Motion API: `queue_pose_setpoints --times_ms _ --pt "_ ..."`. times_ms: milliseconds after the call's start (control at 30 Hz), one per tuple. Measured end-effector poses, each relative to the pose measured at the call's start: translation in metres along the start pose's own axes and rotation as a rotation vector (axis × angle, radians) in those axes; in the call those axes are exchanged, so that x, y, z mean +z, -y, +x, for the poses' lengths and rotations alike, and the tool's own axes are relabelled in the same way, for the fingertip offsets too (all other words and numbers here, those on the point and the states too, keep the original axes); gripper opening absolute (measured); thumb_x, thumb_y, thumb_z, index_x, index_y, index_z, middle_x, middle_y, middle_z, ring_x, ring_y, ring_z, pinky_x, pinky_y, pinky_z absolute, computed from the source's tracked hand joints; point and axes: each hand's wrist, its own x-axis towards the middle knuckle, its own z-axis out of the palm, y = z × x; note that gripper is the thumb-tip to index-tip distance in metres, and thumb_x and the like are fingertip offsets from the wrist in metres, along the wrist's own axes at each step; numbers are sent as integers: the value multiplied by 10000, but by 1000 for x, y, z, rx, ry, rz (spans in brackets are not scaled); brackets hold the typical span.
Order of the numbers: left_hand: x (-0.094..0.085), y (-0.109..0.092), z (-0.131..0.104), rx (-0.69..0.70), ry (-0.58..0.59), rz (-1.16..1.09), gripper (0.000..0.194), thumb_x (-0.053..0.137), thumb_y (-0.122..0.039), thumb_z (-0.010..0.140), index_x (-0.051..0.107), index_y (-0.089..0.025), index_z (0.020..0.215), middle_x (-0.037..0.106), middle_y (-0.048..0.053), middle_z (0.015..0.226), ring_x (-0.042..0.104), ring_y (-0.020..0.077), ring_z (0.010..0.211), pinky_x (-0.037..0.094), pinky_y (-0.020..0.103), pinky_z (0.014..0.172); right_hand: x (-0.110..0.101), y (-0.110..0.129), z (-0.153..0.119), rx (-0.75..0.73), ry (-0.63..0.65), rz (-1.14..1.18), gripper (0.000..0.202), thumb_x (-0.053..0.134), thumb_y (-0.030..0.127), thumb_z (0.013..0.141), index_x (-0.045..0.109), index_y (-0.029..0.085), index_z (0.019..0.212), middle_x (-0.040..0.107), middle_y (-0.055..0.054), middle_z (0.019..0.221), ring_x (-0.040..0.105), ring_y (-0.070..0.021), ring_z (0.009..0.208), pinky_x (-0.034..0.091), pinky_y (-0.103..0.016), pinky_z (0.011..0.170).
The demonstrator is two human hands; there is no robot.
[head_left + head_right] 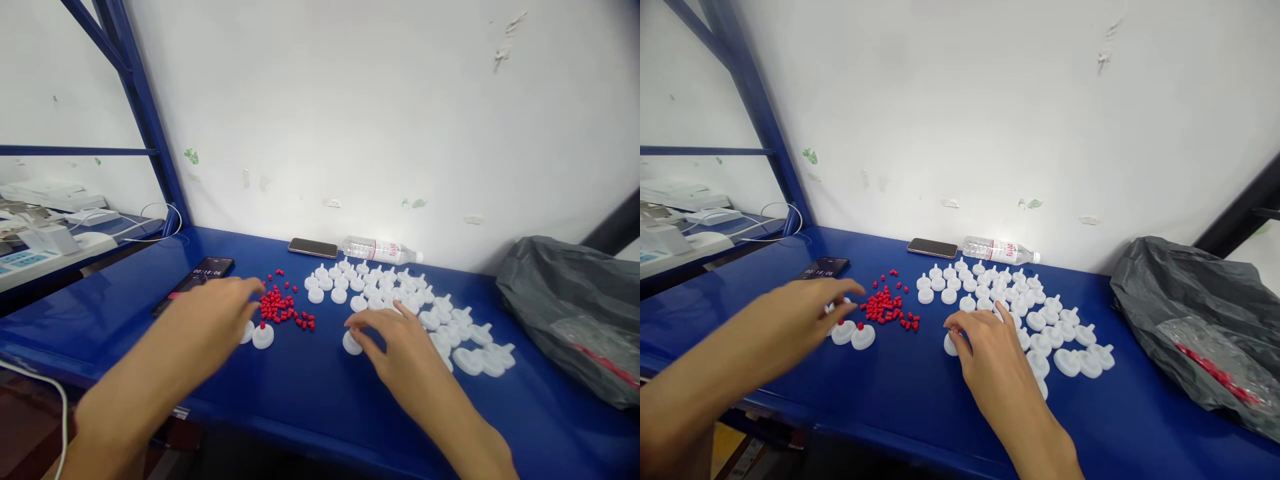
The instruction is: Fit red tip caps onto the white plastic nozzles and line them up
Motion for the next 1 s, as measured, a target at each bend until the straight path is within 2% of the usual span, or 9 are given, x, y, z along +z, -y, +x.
queue_pose_setpoints --times_ms 133,233,333,533,667,800,900,1000 --pt "26 -35 10 240 102 12 290 443 -187 982 690 -271 1109 724 81 1092 699 279 1006 496 371 796 5 -4 -2 0 -25 -31 249 713 265 914 724 226 1161 786 -78 1126 721 -290 1092 255 -649 1227" --pt "41 -49 17 308 137 50 269 491 -156 963 667 -265 1134 698 74 1083 693 272 961 476 342 704 5 -5 -1 9 45 -54 137 747 250 894 757 226 1028 787 -67 1040 729 -281 1040 224 -668 1230" --pt "47 -52 21 328 148 87 243 516 -145 953 661 -258 1111 684 65 1055 692 268 895 444 331 639 2 -2 0 25 112 -26 68 727 213 912 744 245 969 771 -31 994 725 -256 1019 179 -678 1238" --pt "52 -50 29 334 162 135 265 441 -84 968 660 -230 986 674 53 974 682 244 804 388 323 592 3 1 -2 47 130 -2 158 729 178 905 736 254 1043 766 -7 1034 710 -247 1067 167 -667 1245" --pt "51 -50 30 346 145 102 207 465 -134 986 642 -224 930 677 41 957 672 236 783 366 325 595 5 0 -4 43 96 -23 264 699 195 919 720 211 1181 759 -66 1147 684 -285 1156 236 -638 1238" --pt "40 -52 26 353 70 -20 168 471 -203 1013 633 -236 979 694 29 988 673 225 823 372 323 640 4 3 -4 40 68 -14 171 639 182 936 716 229 1081 747 -47 1077 688 -274 1102 298 -589 1221" --pt "30 -56 19 369 2 -180 142 479 -254 1027 621 -257 1014 702 -4 979 662 204 858 397 318 712 1 7 -4 60 97 18 130 615 207 945 684 252 1044 736 -33 1008 693 -273 1033 400 -548 1144" --pt "25 -62 12 368 11 -345 109 525 -323 1021 622 -276 1001 702 -40 948 645 180 852 405 305 750 -2 10 -5 69 107 26 133 585 234 959 677 254 1052 728 -50 1007 680 -290 1023 476 -515 1039"
